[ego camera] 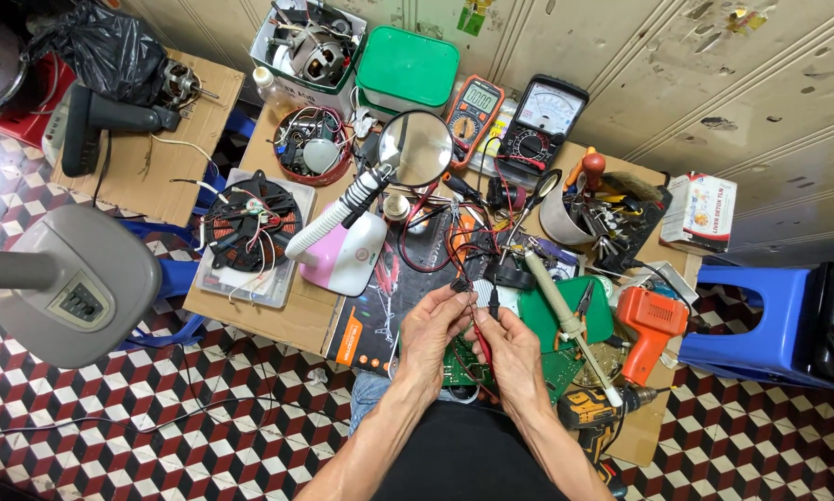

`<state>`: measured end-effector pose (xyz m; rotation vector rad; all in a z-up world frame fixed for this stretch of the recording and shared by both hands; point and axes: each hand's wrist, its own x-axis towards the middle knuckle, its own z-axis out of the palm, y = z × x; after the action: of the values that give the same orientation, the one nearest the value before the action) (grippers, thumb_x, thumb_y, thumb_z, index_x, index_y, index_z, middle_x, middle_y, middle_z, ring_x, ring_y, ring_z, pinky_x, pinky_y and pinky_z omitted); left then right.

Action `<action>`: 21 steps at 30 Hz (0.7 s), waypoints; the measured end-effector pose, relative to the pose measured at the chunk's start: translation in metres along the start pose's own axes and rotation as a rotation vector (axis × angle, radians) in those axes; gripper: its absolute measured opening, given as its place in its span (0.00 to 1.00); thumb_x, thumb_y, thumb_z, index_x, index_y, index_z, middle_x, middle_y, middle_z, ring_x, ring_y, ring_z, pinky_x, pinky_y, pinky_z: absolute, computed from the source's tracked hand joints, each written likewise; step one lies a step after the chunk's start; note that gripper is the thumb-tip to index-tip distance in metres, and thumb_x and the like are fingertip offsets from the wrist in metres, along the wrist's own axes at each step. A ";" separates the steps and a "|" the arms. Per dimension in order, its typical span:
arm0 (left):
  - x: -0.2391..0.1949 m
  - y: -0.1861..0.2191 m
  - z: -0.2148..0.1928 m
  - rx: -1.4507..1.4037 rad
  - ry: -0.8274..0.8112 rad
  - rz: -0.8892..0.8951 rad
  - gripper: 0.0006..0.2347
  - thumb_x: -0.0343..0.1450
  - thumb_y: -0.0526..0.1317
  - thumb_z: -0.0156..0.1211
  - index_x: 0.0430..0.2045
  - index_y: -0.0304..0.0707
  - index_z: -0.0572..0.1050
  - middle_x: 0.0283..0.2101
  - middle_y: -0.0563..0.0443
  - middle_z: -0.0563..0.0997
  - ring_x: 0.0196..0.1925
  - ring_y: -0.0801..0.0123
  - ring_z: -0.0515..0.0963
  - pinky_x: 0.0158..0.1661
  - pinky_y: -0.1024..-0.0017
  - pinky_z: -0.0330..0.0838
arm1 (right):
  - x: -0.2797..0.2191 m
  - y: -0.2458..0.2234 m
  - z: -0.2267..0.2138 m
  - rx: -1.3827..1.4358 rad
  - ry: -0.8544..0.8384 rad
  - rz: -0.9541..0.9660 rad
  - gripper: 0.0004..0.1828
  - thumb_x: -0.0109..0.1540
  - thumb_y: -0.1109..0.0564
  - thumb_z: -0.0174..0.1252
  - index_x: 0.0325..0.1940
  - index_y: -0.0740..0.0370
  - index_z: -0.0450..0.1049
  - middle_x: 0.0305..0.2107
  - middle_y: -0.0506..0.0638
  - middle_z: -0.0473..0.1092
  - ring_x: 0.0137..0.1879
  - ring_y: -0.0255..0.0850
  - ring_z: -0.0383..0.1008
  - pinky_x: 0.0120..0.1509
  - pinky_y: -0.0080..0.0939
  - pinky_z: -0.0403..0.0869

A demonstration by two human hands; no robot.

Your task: The person works on a green circuit board at a cluttered workbench. They use a soldering iron to work on the board, then use a multimeter to test components. Later, they use a heat gun to apply heat to the circuit board while holding it with their other hand.

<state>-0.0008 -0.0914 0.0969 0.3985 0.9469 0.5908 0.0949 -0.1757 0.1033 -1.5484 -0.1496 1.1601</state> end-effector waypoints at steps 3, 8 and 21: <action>0.000 0.000 0.000 -0.009 -0.013 0.016 0.12 0.70 0.35 0.64 0.46 0.29 0.76 0.42 0.45 0.85 0.42 0.72 0.83 0.47 0.77 0.78 | 0.000 0.001 -0.001 0.020 0.008 -0.006 0.12 0.66 0.53 0.58 0.45 0.64 0.77 0.27 0.46 0.73 0.28 0.29 0.67 0.30 0.28 0.66; 0.007 -0.005 -0.006 -0.054 0.003 -0.023 0.12 0.69 0.33 0.64 0.46 0.30 0.75 0.43 0.44 0.85 0.42 0.70 0.84 0.47 0.75 0.79 | -0.007 -0.008 0.000 -0.026 0.025 -0.002 0.12 0.66 0.52 0.58 0.45 0.64 0.77 0.27 0.45 0.73 0.29 0.28 0.66 0.31 0.28 0.67; 0.005 -0.008 -0.011 0.095 -0.093 -0.093 0.10 0.71 0.32 0.62 0.45 0.26 0.79 0.39 0.46 0.86 0.34 0.74 0.82 0.38 0.79 0.78 | 0.004 0.006 -0.015 -0.100 0.003 -0.061 0.11 0.65 0.55 0.60 0.41 0.68 0.78 0.27 0.47 0.75 0.26 0.29 0.68 0.27 0.29 0.64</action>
<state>-0.0057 -0.0940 0.0830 0.4598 0.9015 0.4401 0.1047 -0.1850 0.0942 -1.6219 -0.2549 1.1169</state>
